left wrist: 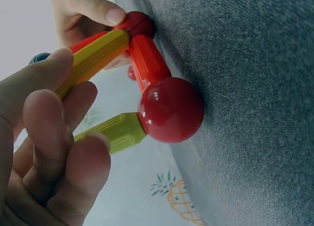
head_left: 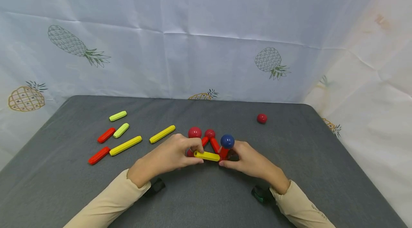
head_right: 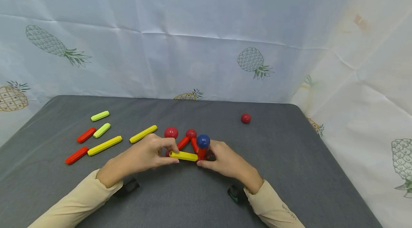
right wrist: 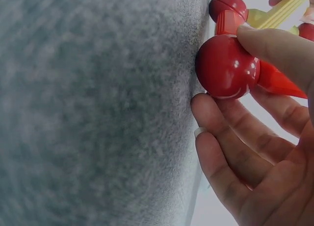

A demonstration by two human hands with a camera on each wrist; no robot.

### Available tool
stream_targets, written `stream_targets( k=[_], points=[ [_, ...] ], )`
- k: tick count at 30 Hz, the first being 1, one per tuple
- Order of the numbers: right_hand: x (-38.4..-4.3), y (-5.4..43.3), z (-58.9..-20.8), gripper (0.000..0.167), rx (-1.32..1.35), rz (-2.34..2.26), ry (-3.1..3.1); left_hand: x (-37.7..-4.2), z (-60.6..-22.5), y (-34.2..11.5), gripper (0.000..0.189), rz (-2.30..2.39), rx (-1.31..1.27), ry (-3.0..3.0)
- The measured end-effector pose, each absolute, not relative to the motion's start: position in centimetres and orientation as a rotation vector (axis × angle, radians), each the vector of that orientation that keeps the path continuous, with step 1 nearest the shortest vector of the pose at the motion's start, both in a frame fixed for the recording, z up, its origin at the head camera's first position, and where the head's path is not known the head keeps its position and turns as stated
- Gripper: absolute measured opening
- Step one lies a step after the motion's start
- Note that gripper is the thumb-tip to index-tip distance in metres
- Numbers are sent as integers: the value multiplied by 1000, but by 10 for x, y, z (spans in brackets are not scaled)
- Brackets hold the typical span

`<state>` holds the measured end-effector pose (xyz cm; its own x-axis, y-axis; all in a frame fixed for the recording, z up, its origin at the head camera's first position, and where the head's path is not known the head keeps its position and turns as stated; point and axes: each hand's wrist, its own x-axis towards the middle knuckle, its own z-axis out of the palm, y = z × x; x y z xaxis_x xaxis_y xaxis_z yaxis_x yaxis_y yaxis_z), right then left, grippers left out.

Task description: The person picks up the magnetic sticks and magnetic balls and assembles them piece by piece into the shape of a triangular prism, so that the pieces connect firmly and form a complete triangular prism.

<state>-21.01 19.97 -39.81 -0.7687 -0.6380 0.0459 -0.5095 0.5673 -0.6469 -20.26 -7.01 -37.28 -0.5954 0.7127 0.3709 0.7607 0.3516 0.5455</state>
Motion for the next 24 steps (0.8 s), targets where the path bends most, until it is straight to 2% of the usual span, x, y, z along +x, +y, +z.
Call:
stream_targets(
  k=[7, 15, 18, 24],
  points=[
    [-210, 200, -399, 23, -954, -983, 2588, -205, -370, -76, 29, -937, -1359, -2520],
    [-210, 200, -399, 26, -963, -957, 2606, -207, -363, -86, 65, -802, -1150, -2562],
    [-210, 200, -399, 26, -970, -957, 2608, -208, -363, -86, 66, -767, -1065, -2617],
    [-210, 200, -399, 27, -975, -957, 2614, -208, -368, -84, 55, -774, -1015, -2557]
  ],
)
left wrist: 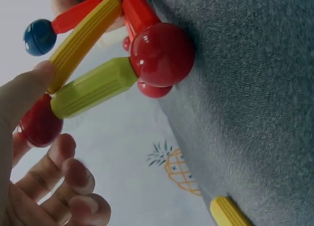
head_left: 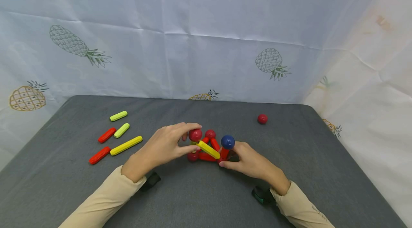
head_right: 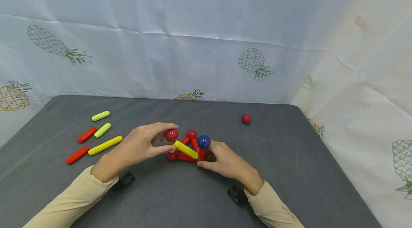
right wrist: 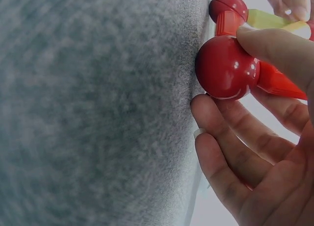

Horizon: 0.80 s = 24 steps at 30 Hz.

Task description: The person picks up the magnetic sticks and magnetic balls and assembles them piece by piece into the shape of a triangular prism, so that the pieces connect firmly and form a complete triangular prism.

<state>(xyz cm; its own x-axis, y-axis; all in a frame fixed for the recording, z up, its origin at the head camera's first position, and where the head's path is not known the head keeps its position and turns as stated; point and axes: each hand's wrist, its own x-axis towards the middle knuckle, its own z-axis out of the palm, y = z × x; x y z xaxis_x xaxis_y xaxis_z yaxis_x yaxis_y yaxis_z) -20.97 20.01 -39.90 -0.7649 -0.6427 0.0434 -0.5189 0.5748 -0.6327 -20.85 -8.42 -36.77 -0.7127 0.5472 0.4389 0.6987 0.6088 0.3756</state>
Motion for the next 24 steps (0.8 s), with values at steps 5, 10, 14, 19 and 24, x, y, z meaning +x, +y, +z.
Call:
stream_targets(
  k=[5, 10, 14, 19, 24],
  points=[
    [-209, 199, -399, 27, -973, -945, 2626, -208, -370, -82, 49, -787, -1008, -2493],
    [-208, 198, -399, 28, -972, -929, 2637, -207, -369, -83, 48, -809, -1006, -2508],
    [-208, 198, -398, 28, -967, -933, 2630, -208, -365, -87, 50, -842, -1011, -2569],
    [-208, 199, -399, 28, -963, -937, 2631, -211, -358, -97, 48, -885, -1023, -2637],
    [-208, 199, -399, 28, -960, -924, 2648, -216, -355, -107, 44, -935, -1022, -2648]
  ],
)
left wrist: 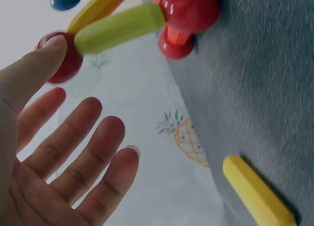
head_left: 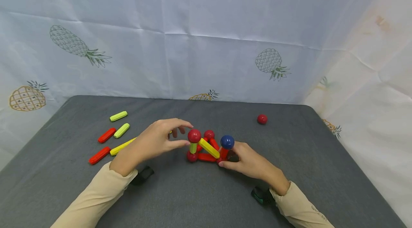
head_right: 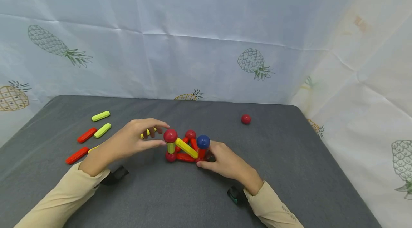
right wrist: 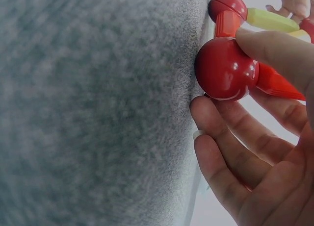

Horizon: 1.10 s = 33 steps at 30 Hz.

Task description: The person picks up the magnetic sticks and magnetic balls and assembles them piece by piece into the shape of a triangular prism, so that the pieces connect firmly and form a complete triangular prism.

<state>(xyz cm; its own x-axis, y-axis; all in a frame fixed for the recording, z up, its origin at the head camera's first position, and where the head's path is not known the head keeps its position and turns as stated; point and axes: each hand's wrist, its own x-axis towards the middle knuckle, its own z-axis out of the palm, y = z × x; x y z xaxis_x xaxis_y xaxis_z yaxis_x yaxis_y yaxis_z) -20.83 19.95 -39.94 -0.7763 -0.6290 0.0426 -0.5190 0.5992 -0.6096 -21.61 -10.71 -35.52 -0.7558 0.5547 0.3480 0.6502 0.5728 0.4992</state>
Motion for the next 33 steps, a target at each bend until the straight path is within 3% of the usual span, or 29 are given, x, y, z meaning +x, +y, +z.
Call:
stream_targets(
  k=[16, 33],
  points=[
    [-208, 198, -398, 27, -971, -932, 2645, -234, -344, -150, 27, -909, -801, -2853],
    [-207, 199, -398, 31, -981, -927, 2656, -244, -340, -195, 35, -873, -610, -3018]
  ],
)
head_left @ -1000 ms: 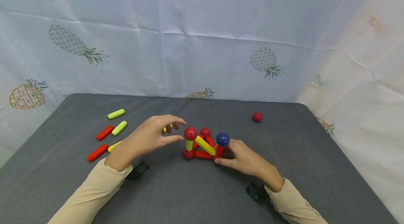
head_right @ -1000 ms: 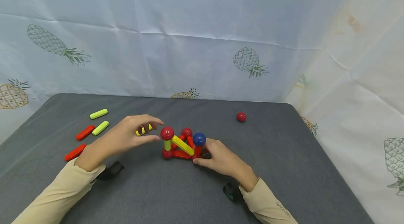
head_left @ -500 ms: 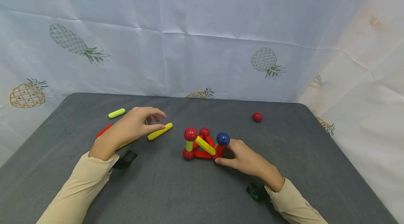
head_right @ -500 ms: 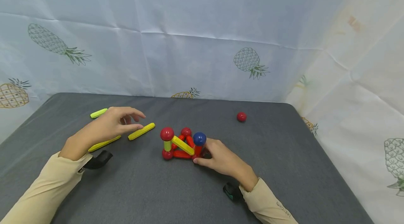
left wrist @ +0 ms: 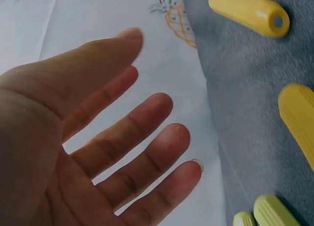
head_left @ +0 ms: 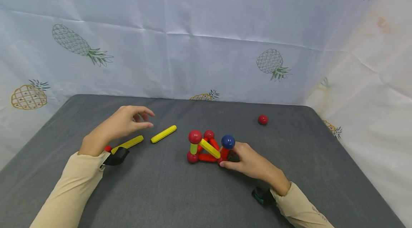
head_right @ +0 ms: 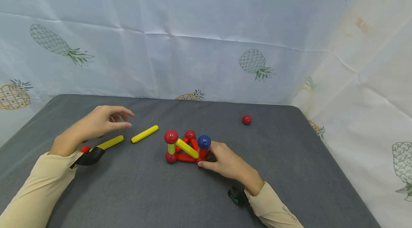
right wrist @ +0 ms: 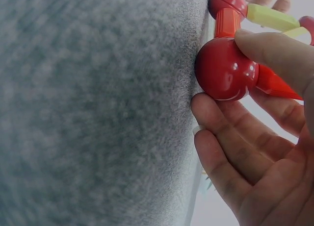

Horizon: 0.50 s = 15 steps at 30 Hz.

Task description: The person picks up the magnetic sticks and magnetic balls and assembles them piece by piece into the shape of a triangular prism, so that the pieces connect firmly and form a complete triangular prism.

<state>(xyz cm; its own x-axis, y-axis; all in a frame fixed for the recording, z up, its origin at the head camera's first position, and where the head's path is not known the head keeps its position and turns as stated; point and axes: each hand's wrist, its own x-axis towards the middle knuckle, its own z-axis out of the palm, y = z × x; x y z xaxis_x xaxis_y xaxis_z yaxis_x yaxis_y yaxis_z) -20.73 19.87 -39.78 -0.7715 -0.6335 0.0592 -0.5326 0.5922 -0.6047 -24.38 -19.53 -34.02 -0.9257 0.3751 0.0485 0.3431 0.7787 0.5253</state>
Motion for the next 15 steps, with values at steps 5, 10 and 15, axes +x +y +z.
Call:
stream_targets(
  k=[5, 10, 15],
  points=[
    [-207, 199, -398, 30, -974, -932, 2651, -248, -343, -202, 39, 827, 576, 2896],
    [-207, 199, -398, 30, -964, -931, 2651, -252, -349, -211, 41, 814, 547, 2897],
    [-207, 198, -398, 31, -960, -920, 2652, -255, -354, -221, 43, 804, 512, 2877]
  ],
)
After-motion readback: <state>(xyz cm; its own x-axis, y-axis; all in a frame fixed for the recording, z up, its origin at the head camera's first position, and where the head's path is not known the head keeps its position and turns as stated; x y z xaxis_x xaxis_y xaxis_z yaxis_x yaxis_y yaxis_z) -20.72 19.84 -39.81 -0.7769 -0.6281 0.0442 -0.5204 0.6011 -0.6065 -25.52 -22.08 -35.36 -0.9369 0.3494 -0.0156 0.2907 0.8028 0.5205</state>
